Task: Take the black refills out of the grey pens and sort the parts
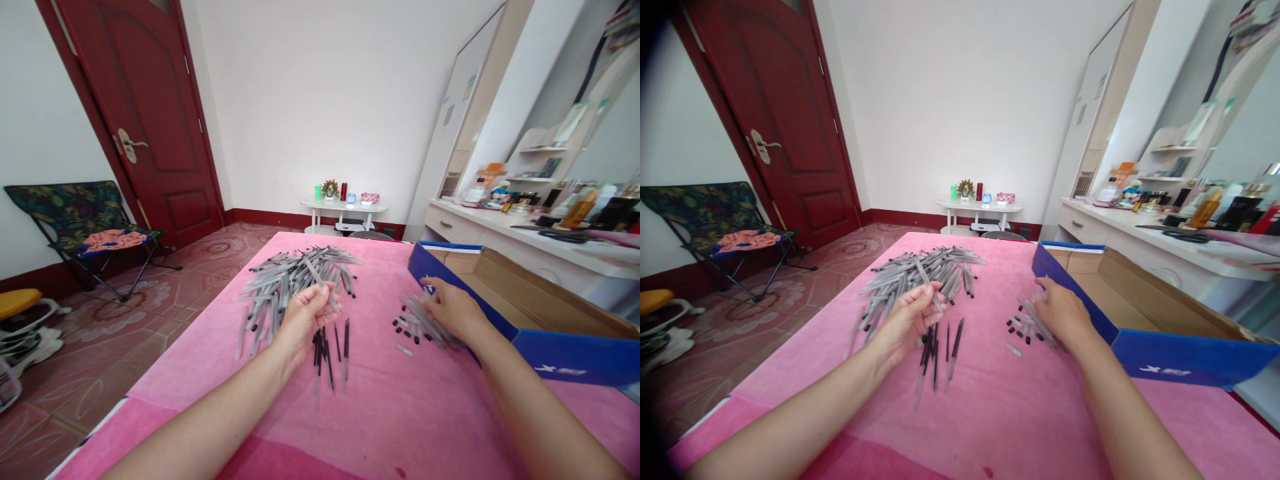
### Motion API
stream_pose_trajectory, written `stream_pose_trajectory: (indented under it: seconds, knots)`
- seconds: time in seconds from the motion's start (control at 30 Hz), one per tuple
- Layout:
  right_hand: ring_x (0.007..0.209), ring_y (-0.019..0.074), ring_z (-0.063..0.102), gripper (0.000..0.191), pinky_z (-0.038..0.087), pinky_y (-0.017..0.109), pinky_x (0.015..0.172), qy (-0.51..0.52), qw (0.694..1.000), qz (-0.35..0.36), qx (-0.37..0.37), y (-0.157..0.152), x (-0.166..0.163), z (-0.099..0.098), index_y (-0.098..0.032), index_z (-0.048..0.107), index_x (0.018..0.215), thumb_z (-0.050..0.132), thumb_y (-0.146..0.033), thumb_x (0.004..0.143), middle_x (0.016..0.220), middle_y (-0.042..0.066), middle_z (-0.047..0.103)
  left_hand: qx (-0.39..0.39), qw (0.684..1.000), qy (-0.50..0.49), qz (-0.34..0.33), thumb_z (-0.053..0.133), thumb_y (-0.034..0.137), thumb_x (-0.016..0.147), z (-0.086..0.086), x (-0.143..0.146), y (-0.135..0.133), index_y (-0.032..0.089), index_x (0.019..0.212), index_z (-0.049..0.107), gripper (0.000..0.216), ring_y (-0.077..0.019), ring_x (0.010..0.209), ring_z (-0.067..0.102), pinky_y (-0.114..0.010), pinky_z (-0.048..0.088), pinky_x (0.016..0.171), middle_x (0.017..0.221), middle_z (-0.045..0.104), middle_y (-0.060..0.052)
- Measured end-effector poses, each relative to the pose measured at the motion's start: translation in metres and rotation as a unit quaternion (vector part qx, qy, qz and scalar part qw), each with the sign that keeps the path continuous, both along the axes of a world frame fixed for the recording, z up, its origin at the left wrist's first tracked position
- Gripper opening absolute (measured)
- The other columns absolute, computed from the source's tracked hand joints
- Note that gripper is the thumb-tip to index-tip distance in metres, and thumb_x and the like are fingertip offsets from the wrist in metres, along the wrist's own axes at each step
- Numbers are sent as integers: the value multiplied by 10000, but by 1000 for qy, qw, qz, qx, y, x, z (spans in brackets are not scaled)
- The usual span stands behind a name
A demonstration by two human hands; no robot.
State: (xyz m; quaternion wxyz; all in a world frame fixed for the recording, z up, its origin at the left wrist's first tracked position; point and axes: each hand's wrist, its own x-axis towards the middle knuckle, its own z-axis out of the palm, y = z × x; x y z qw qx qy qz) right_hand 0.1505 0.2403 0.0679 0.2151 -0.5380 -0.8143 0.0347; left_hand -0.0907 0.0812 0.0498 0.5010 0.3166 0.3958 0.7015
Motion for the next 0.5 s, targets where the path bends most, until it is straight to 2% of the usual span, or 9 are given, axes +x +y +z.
stream_pose_trajectory:
  seconds: [0.1,0.3,0.5]
  knots:
    - [639,211,595,382,371,284,534,-34,999,-21,-2,6,5,-2,-197,586,1089,487,-285,731,769,94,658,-14,1000,2,-2,617,382,707,-2,2,0,180,941,607,309,-78,640,578,-196,467,613,821,610,-23]
    - [770,213,618,298,422,280,615,-33,999,25,-12,-1,-14,-21,-260,633,1008,489,-297,750,876,58,678,-36,999,4,-11,635,405,680,-3,5,-1,166,930,611,346,-86,616,594,-195,467,594,812,633,-34]
    - [887,256,592,344,431,333,700,-20,999,42,11,-5,-25,-33,-213,623,1051,498,-221,731,1002,102,641,-45,998,17,-33,621,392,697,-3,9,-3,161,928,605,327,-83,627,594,-193,468,586,813,621,-29]
